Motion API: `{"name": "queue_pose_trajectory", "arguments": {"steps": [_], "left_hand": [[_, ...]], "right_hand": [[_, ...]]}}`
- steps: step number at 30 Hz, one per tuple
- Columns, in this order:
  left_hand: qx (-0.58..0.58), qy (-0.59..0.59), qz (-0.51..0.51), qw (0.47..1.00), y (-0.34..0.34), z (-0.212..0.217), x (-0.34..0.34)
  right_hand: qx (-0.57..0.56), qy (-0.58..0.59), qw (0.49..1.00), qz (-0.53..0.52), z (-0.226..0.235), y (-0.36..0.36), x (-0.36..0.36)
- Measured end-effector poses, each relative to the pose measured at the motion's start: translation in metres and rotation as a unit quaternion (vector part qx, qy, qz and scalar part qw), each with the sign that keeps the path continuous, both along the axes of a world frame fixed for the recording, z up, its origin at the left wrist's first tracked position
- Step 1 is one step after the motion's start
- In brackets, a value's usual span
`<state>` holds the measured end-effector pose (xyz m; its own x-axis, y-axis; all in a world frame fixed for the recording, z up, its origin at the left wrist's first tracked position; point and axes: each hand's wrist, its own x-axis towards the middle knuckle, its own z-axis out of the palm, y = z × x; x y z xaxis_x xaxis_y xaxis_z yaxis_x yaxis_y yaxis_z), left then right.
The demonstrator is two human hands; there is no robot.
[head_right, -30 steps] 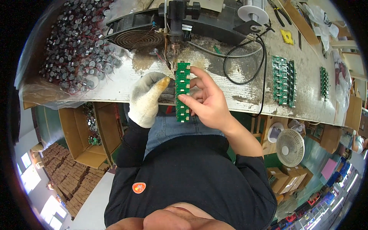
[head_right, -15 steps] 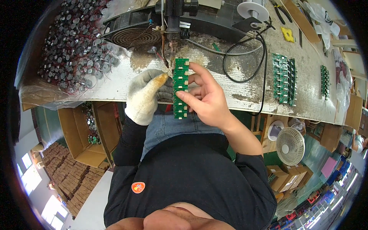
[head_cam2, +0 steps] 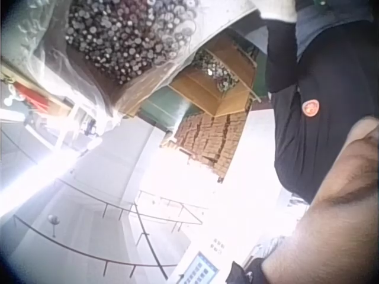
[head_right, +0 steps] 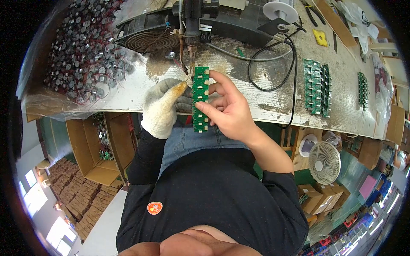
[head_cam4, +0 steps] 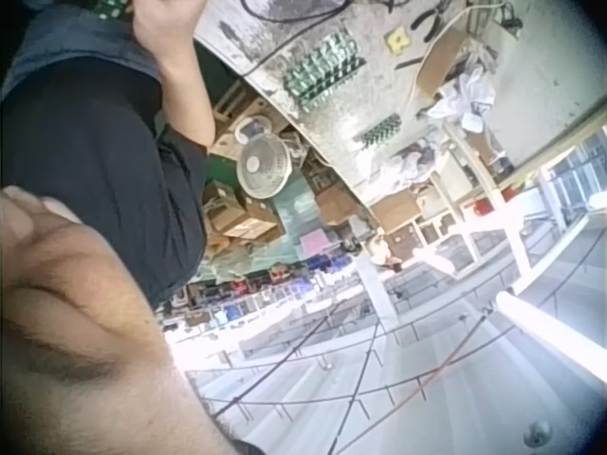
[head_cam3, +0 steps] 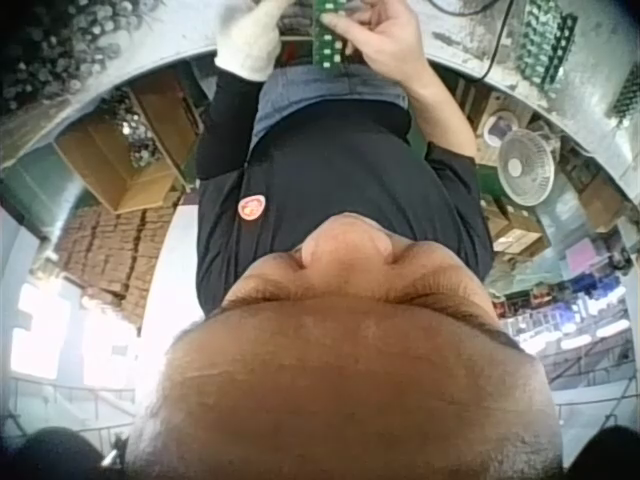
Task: The person solders electronic components onto a green printed circuit board using a soldering iron and solder wire.
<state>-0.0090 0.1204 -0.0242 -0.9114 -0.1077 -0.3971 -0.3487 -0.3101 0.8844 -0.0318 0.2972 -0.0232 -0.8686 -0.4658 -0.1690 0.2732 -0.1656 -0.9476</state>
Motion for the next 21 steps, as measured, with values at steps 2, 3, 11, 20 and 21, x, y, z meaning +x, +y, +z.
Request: {"name": "queue_pose_trajectory", "arguments": {"steps": [2,3,11,20,21], "left_hand": [[0.032,-0.011,0.009,0.999,0.001,0.001,-0.001],[0.014,-0.002,0.007,1.000,0.000,-0.002,-0.001],[0.028,-0.008,0.003,1.000,0.001,0.008,-0.005],[0.019,0.004,0.009,1.000,0.000,0.003,-0.004],[0.025,-0.016,0.002,1.000,-0.001,0.004,-0.003]], "right_hand": [[0.005,-0.005,1.000,-0.004,0.000,0.000,0.000],[0.007,-0.004,1.000,-0.004,0.000,0.000,0.000],[-0.004,0.001,1.000,-0.002,0.000,0.000,-0.001],[-0.001,0.005,1.000,-0.003,-0.002,-0.001,-0.001],[0.006,0.003,1.000,-0.001,-0.003,-0.001,-0.001]]}}
